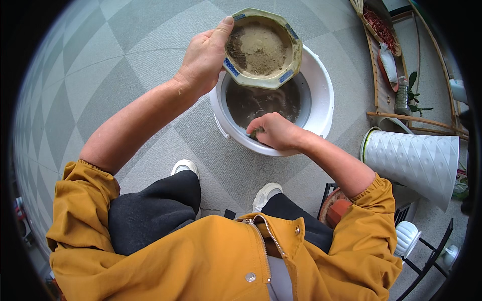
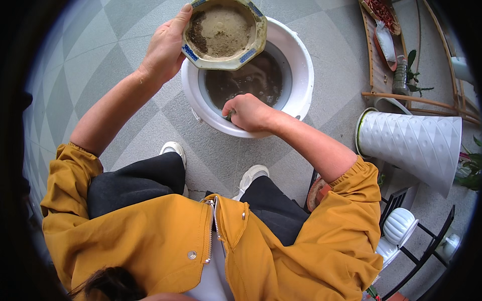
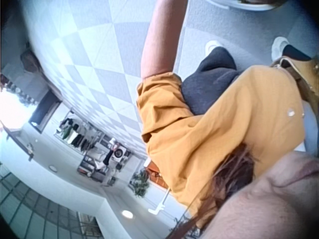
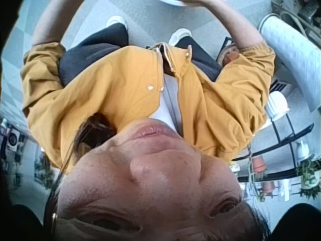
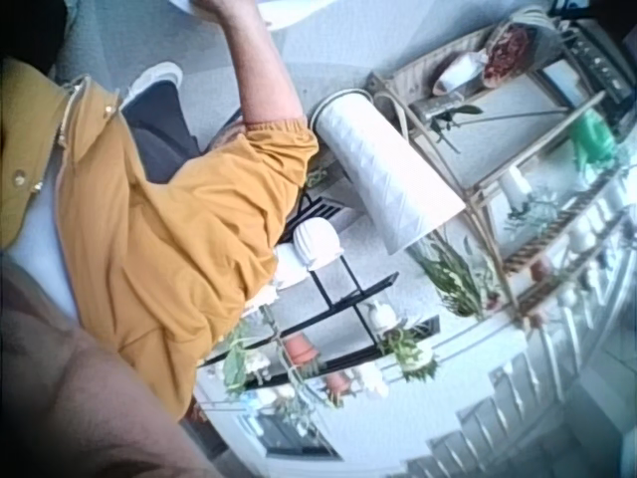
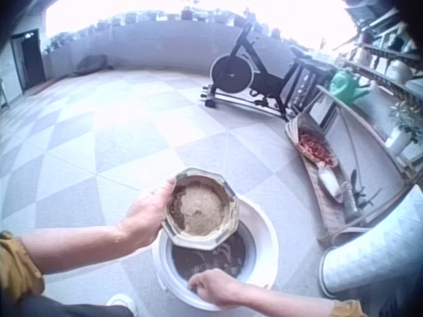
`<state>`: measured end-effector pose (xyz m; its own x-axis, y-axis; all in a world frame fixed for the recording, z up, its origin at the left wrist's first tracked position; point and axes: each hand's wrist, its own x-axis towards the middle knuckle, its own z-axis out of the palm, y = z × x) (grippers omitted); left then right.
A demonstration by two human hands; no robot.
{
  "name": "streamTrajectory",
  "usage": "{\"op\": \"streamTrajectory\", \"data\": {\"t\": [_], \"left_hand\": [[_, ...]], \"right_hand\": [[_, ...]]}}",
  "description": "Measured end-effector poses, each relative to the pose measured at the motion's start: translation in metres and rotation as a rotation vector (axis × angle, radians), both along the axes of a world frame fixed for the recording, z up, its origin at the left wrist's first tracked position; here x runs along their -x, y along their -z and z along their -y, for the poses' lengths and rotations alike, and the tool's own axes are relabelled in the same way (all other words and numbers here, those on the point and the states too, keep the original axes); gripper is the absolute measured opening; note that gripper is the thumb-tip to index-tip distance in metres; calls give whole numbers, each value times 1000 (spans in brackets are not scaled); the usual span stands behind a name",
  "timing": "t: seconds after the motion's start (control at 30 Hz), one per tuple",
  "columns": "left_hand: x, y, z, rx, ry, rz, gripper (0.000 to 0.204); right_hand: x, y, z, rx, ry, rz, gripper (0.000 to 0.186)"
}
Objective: The person wipes the exterior of several potted plants and a metal plant stand with a green cloth. They dip the cloth into a white bucket of water, wring it out, and continue wiping the pots and stand. The person also empties soil from a small pot into the bucket and wipes the pot's interior.
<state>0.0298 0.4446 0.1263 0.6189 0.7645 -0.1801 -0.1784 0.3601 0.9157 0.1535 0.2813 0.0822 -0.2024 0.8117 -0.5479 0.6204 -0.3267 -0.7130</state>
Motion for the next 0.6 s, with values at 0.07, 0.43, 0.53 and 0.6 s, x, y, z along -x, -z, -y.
{"op": "streamTrajectory", "data": {"t": [0.07,0.43,0.53,0.6], "left_hand": [[0,-1,0,8,-25,-14,45],[0,-13,8,37,-50,-33,45],[0,-14,10,43,-51,-35,44],[0,-14,11,40,-60,-27,44]], "right_hand": [[2,0,-1,-7,-19,-15,22],[8,-6,-4,-190,2,195,32],[7,-10,-4,-186,63,184,32],[1,-14,-4,-153,129,150,28]]}}
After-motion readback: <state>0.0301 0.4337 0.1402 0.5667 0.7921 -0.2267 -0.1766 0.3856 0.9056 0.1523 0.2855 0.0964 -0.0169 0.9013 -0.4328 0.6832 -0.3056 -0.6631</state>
